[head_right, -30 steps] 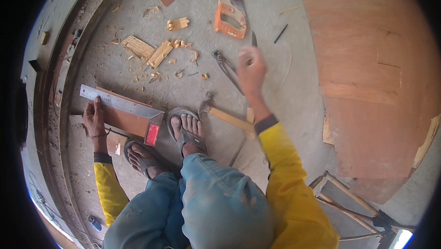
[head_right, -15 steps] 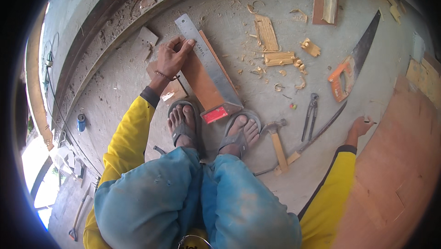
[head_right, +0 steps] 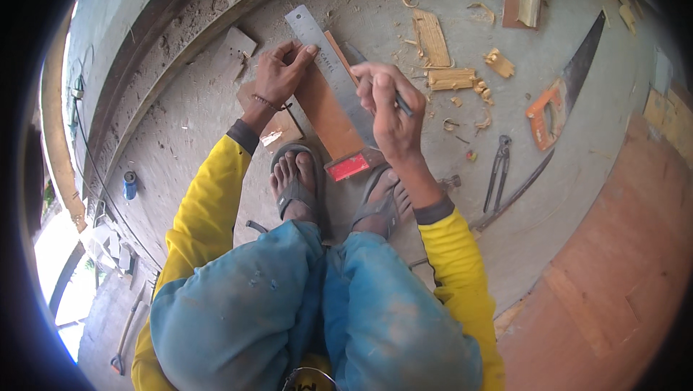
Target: The person assembles small wooden pieces by hammering nails into them. They use a hammer and a metal ruler to mark measurements on the wood. The person also uses a power tool at the end of the clip.
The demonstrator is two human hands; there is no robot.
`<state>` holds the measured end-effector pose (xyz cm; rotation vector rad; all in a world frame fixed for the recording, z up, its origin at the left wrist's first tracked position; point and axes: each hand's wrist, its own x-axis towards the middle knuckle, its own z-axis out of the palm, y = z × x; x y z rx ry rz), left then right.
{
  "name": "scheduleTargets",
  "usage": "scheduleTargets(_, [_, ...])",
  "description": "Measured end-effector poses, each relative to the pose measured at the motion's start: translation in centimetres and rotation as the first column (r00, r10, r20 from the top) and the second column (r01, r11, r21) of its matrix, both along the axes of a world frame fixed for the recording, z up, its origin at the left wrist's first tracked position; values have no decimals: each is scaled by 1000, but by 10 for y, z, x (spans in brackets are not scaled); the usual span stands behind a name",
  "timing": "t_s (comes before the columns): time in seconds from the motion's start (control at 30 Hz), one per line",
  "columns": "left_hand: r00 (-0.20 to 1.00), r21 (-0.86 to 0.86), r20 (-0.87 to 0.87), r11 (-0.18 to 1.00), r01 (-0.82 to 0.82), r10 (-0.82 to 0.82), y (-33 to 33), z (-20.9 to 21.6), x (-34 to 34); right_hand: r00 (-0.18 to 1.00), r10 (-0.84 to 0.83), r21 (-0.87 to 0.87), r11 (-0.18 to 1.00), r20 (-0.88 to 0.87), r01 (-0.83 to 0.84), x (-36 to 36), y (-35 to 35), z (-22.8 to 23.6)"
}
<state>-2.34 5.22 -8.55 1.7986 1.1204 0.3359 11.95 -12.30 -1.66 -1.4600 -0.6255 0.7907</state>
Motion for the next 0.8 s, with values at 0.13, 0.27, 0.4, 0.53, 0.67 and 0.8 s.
scheduleTargets(0.13, [999,37,43,999,7,-8,-1,7,0,997,61,-37,998,52,-59,0,32,-7])
scheduleTargets(0.27, [1000,46,-2,998,31,-31,0,-1,-6,995,99,-38,994,1,-99,3,44,-10])
scheduleTargets(0.4, [999,51,7,998,46,-46,0,5,-2,993,115,-88,990,0,-114,6,41,-10])
scheduleTargets(0.53, [999,10,34,1000,26,-27,0,1,-3,986,169,-119,979,11,-166,7,39,-15])
scheduleTargets(0.67, [999,21,30,999,29,-30,0,0,-3,987,163,-95,982,-1,-162,9,40,-16])
scheduleTargets(0.8, [999,25,29,999,27,-28,0,-3,-4,983,182,-113,977,12,-179,10,39,-13])
